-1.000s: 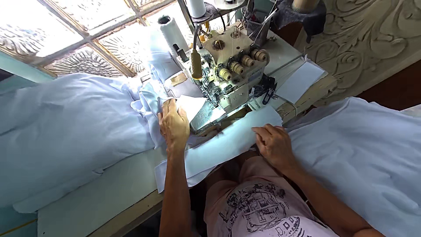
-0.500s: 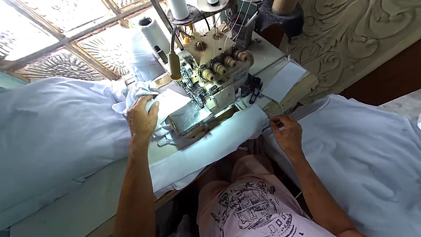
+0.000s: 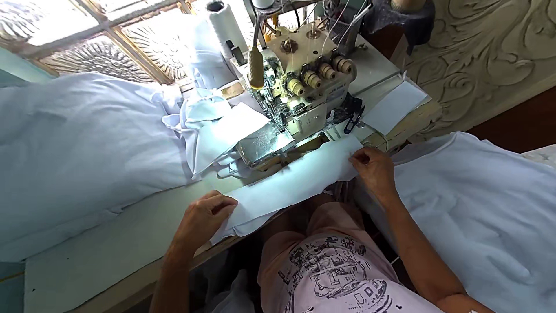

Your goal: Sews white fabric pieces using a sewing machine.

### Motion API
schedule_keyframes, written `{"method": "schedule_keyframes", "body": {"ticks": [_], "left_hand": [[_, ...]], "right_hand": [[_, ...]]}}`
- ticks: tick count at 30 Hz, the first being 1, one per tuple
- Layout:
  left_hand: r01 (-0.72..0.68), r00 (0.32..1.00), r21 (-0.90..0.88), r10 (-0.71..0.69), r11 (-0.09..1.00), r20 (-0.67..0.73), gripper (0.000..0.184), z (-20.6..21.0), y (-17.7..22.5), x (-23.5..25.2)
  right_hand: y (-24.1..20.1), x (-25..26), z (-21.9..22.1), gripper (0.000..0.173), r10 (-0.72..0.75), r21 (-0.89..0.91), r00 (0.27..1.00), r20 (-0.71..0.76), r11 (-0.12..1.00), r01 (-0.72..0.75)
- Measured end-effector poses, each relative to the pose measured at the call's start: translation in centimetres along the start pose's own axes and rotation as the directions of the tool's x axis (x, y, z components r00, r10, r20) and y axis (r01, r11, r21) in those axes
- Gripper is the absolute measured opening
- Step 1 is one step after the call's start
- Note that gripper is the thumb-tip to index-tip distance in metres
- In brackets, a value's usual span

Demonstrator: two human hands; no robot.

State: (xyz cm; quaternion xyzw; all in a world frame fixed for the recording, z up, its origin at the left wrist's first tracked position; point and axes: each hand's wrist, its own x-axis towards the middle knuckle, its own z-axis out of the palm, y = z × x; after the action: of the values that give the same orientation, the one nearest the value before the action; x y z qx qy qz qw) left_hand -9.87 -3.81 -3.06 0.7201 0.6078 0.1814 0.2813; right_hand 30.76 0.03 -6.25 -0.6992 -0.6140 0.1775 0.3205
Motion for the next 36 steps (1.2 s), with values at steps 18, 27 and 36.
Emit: {"method": "schedule_keyframes", "body": {"ticks": [18, 27, 36], "left_hand": [[0.029, 0.999, 0.009, -0.029, 1.000, 0.015, 0.045, -1.3, -1.6, -0.5], [0.064, 0.987, -0.168, -0.088, 0.984, -0.135, 0.006, -1.9, -4.8, -3.2], [0.085, 0.947, -0.452, -0.213, 0.888, -0.240, 0.009, -2.6, -6.6, -6.6]], "right_hand": [[-1.1, 0.7, -5.2, 0.025, -0.148, 0.160, 0.916, -0.372, 0.962, 0.221], [-2.7, 0.6, -4.7, 0.004, -0.075, 0.519, 0.960, -0.270, 0.828, 0.211], [-2.3, 1.4, -3.2, 0.029, -0.094, 0.350, 0.985, -0.144, 0.926, 0.140]]}}
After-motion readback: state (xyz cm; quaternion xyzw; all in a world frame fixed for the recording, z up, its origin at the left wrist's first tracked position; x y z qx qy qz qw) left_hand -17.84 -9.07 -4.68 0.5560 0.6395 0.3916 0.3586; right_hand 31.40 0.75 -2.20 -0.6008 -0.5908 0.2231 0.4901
